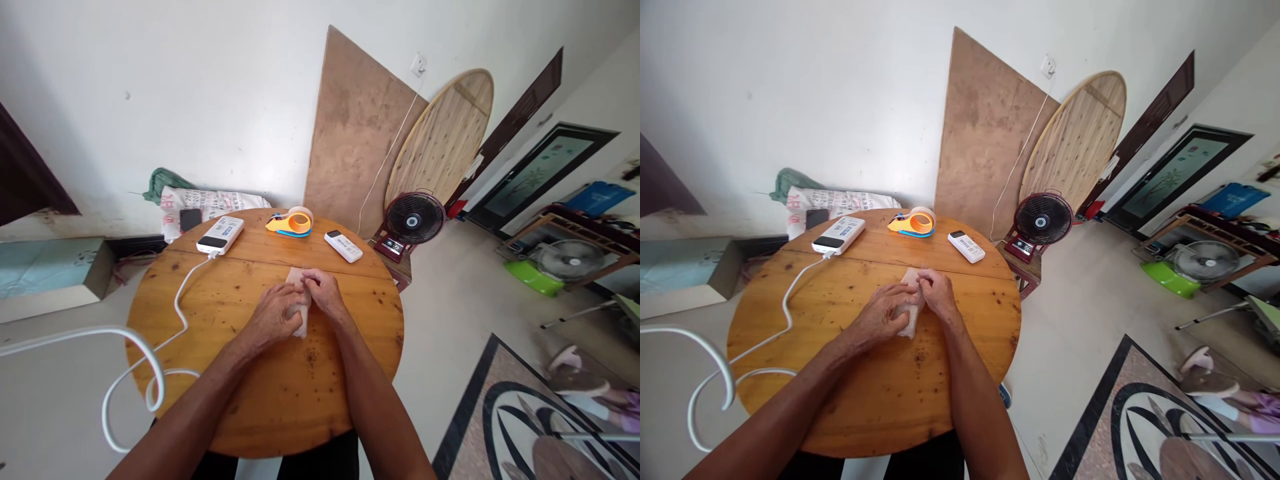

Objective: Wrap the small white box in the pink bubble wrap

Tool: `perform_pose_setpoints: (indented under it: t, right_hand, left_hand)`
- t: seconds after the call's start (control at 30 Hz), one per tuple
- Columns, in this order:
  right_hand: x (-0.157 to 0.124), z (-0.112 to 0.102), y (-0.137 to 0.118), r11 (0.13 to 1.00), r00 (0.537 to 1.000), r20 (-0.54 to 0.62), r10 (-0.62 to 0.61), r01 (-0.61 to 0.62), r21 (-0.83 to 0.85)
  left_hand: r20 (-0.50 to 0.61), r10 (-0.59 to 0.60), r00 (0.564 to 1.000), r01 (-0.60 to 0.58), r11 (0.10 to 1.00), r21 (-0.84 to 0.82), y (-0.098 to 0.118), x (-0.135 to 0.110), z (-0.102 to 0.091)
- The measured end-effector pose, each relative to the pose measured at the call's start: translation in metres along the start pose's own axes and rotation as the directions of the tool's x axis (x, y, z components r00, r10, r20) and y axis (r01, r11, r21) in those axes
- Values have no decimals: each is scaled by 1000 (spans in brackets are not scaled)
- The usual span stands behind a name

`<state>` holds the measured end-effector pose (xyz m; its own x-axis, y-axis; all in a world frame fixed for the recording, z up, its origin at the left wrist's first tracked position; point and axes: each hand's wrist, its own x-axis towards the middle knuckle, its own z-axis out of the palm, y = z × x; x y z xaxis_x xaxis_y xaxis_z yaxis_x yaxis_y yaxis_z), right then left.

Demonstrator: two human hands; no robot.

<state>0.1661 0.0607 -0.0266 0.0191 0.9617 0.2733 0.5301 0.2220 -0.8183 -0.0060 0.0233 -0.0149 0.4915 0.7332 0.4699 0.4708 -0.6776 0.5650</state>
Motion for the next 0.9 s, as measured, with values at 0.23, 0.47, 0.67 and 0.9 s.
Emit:
perform_pose_setpoints:
  t: [0.23,0.47,0.67,0.9]
  right_hand:
    - [6,-12,12,972,971,-162,174,-196,-131]
    - [9,-6,8,938,970,-122,209,-234,-255]
    - [19,-4,-1,914,961,-52,271,-274,-300]
    - [16,0,4,965,963,58,261,-260,-37]
  left_hand:
    - [48,-71,996,72,997,-18,4,0,-3]
    - [32,-44,998,44,999,-4,0,0,0]
    - [40,-55,998,55,998,5,-2,-2,2]
    - [38,-54,998,53,998,16,-1,-1,1]
